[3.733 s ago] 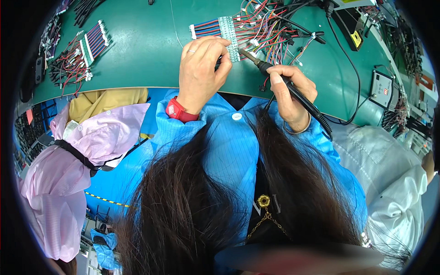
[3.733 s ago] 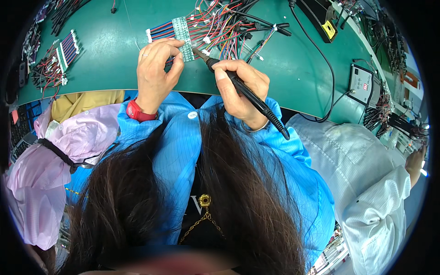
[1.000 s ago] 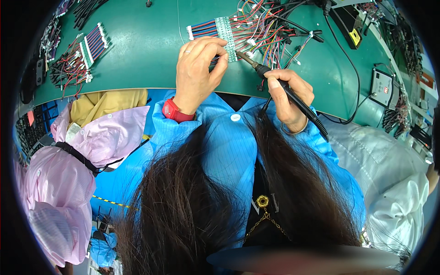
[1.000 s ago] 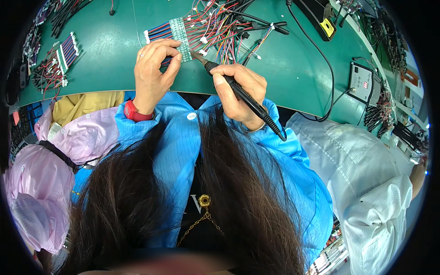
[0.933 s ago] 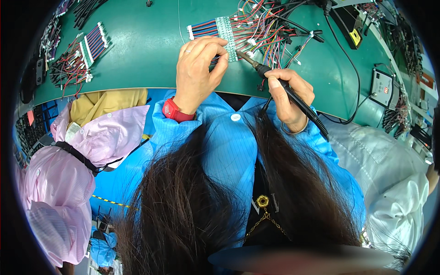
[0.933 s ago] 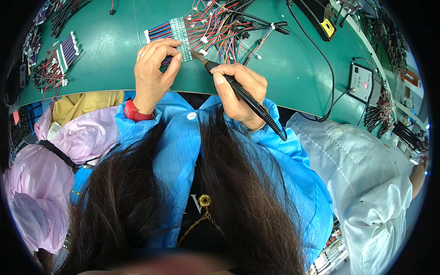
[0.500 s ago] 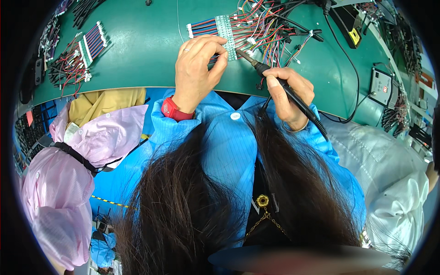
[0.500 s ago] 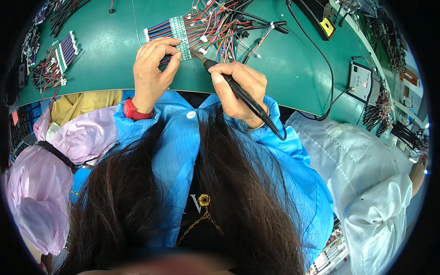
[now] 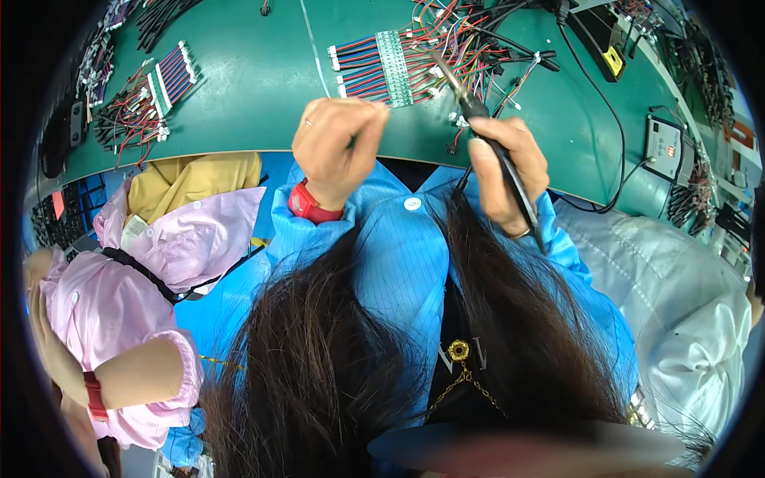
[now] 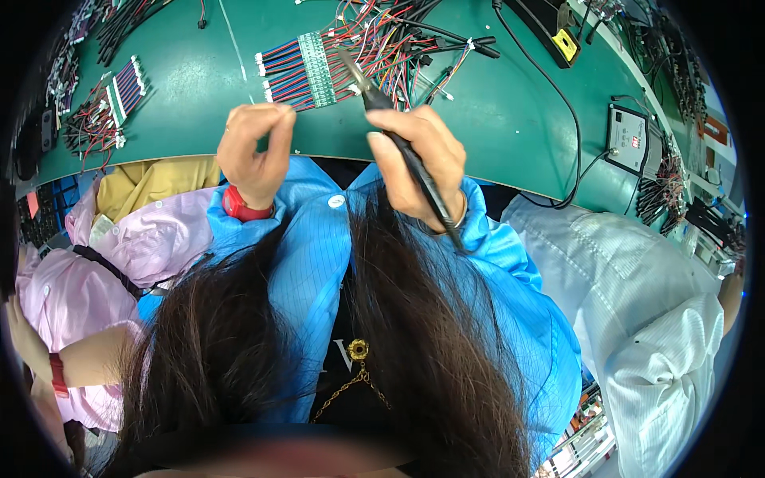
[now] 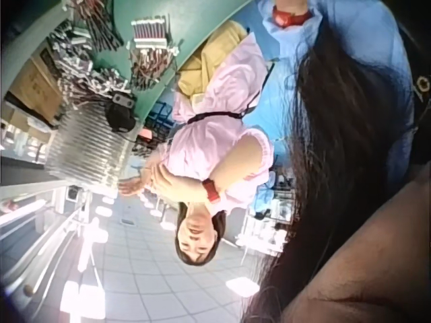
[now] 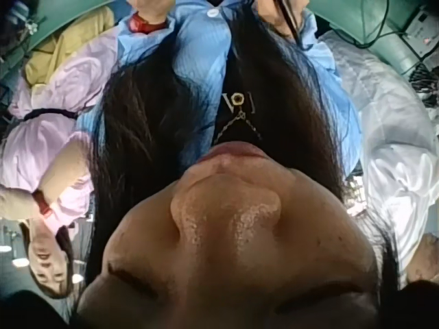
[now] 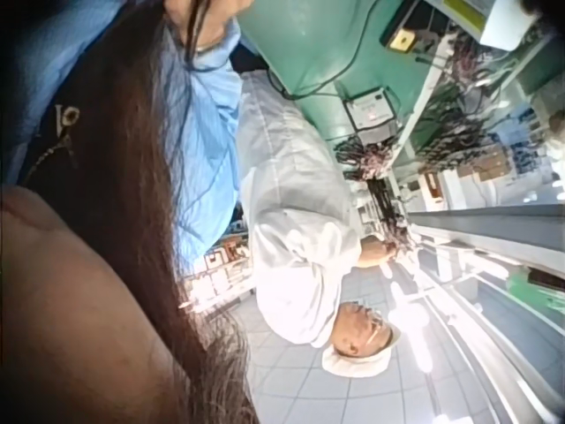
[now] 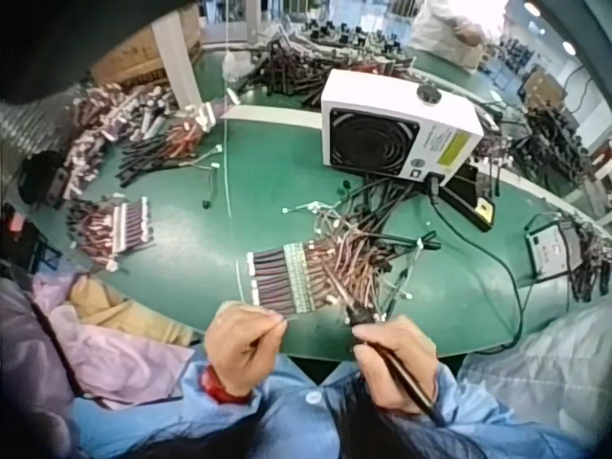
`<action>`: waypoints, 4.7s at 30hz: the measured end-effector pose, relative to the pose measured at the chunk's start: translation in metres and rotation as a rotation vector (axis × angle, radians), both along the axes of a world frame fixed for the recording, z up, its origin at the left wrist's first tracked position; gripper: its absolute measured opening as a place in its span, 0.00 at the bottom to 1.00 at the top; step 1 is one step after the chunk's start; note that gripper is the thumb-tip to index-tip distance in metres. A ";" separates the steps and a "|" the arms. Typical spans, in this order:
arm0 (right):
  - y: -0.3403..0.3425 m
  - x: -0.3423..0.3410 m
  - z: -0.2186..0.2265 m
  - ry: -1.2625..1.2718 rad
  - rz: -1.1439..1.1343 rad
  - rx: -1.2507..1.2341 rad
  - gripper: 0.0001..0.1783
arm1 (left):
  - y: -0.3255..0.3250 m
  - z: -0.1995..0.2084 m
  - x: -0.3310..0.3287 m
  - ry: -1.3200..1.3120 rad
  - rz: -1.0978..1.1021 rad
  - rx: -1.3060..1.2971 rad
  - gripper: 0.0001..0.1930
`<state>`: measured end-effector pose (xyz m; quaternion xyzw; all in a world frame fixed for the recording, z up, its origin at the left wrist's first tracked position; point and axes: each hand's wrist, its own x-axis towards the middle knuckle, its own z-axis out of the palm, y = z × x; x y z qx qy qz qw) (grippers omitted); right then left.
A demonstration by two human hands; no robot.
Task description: Soldering wires to a printed circuit board at a manual assembly station.
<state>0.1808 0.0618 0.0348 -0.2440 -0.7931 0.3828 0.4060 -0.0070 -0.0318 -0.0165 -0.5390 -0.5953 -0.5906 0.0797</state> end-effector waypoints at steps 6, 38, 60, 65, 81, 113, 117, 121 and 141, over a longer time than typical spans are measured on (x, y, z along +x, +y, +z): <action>-0.005 -0.010 -0.017 -0.001 0.148 0.098 0.11 | -0.007 0.009 0.024 0.047 -0.164 0.025 0.12; -0.011 0.010 -0.012 -0.093 -0.067 -0.368 0.06 | 0.012 -0.007 -0.016 0.161 -0.092 -0.459 0.03; -0.011 0.004 -0.016 -0.075 -0.081 -0.336 0.05 | 0.012 -0.008 -0.018 0.195 -0.085 -0.426 0.04; -0.008 0.007 -0.017 -0.086 -0.076 -0.331 0.05 | 0.015 -0.012 -0.016 0.194 -0.095 -0.416 0.04; -0.009 0.006 -0.010 -0.119 -0.045 -0.289 0.07 | 0.011 -0.009 -0.018 0.173 -0.091 -0.449 0.04; -0.011 0.002 -0.012 -0.119 -0.058 -0.316 0.05 | 0.010 -0.013 -0.019 0.197 -0.090 -0.437 0.04; -0.011 0.002 -0.013 -0.111 -0.055 -0.297 0.05 | 0.011 -0.015 -0.018 0.201 -0.075 -0.431 0.04; -0.010 0.002 -0.011 -0.120 -0.055 -0.281 0.05 | 0.013 -0.014 -0.018 0.200 -0.064 -0.429 0.04; -0.007 0.011 -0.012 -0.097 -0.038 -0.232 0.05 | 0.016 -0.009 -0.012 0.221 -0.077 -0.442 0.04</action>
